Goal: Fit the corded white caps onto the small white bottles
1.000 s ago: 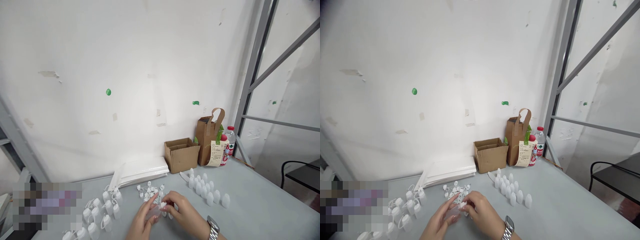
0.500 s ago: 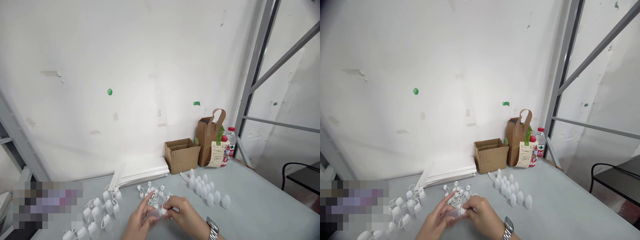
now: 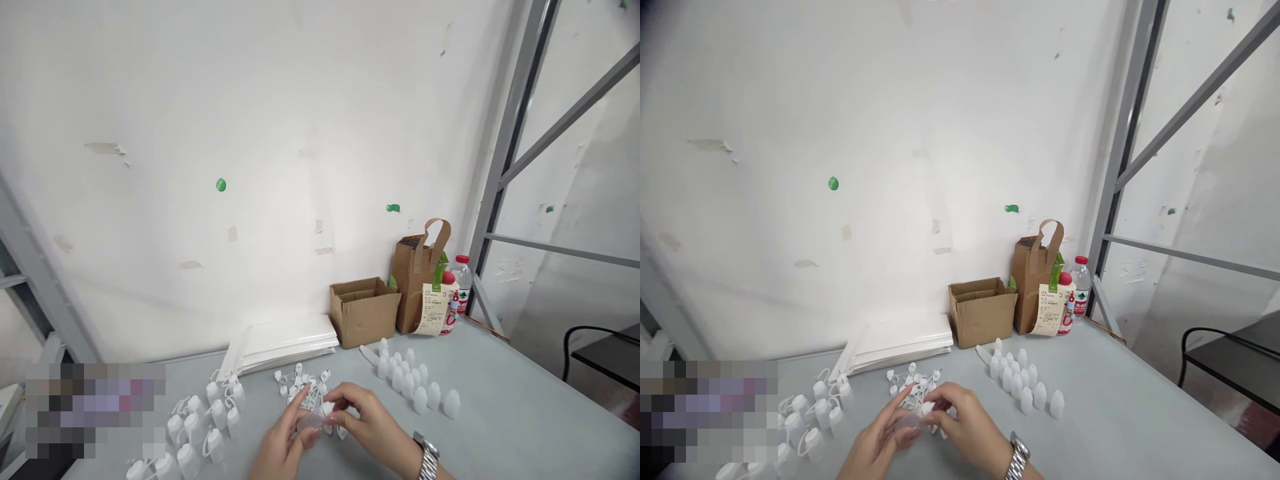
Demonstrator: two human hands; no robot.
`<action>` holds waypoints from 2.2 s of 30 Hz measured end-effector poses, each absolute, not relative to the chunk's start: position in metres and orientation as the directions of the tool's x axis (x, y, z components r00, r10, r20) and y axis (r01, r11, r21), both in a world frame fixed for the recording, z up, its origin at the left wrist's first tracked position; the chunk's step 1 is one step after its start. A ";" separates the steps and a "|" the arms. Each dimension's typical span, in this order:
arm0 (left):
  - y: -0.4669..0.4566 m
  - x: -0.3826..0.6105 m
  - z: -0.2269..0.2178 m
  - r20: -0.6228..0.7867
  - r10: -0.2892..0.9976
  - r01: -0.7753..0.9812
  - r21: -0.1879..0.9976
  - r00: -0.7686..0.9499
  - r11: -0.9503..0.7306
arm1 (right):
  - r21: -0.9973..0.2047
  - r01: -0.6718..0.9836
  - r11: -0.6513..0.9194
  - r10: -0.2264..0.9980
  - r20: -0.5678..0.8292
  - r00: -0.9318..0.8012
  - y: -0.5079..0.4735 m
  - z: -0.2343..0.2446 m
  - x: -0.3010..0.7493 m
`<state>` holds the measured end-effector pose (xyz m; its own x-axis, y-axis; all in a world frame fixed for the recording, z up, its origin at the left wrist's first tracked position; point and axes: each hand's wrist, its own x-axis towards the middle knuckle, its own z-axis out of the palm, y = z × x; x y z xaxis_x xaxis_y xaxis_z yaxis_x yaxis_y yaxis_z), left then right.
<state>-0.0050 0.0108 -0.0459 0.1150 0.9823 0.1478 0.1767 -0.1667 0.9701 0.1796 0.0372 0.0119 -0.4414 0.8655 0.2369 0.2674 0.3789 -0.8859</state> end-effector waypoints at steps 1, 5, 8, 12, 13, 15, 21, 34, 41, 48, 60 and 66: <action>0.011 -0.005 -0.045 0.140 0.983 0.172 0.972 0.119 -0.159 | -0.876 0.284 0.391 0.858 0.235 -0.457 0.037 0.013 0.180; 0.008 -0.009 -0.037 0.154 0.980 0.285 0.941 0.123 -0.184 | -0.804 0.421 0.420 0.861 0.207 -0.464 0.036 0.006 0.174; 0.005 -0.011 -0.032 0.160 0.979 0.349 0.917 0.122 -0.193 | -0.791 0.456 0.409 0.873 0.195 -0.446 0.037 0.003 0.171; 0.006 -0.009 -0.030 0.125 0.985 0.300 0.941 0.115 -0.155 | -0.796 0.416 0.440 0.849 0.218 -0.481 0.036 0.011 0.177; 0.006 -0.008 -0.030 0.122 0.985 0.290 0.945 0.122 -0.153 | -0.786 0.415 0.459 0.839 0.229 -0.494 0.036 0.012 0.179; 0.005 -0.008 -0.028 0.130 0.982 0.315 0.934 0.134 -0.167 | -0.767 0.422 0.483 0.827 0.241 -0.508 0.035 0.012 0.179; 0.002 -0.007 -0.030 0.273 0.955 0.442 0.847 0.116 -0.295 | -0.937 0.309 0.166 0.882 0.001 -0.472 0.038 -0.006 0.164; 0.006 0.000 -0.034 0.140 0.985 0.189 0.969 0.099 -0.157 | -0.763 0.448 0.467 0.817 0.178 -0.548 0.031 0.013 0.179; 0.003 -0.002 -0.037 0.219 0.976 0.416 0.886 0.010 -0.203 | -0.976 0.180 0.121 0.869 0.017 -0.494 0.036 -0.010 0.161; 0.006 0.007 -0.028 0.046 0.986 -0.091 0.995 0.161 -0.032 | -0.999 0.035 0.016 0.931 0.002 -0.366 0.054 -0.004 0.171; 0.001 0.007 -0.002 -0.071 0.929 -0.512 0.817 0.364 0.264 | -0.955 -0.245 -0.164 0.941 -0.077 -0.330 0.049 0.010 0.177; 0.001 0.007 -0.003 -0.065 0.937 -0.517 0.820 0.344 0.246 | -0.966 -0.223 -0.130 0.873 -0.004 -0.489 0.049 0.005 0.176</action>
<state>0.0065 0.0014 -0.0033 0.3442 0.9367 -0.0646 -0.5167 0.2464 0.8200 0.1760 0.0489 0.0054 -0.4885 0.8725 -0.0044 -0.2230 -0.1297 -0.9661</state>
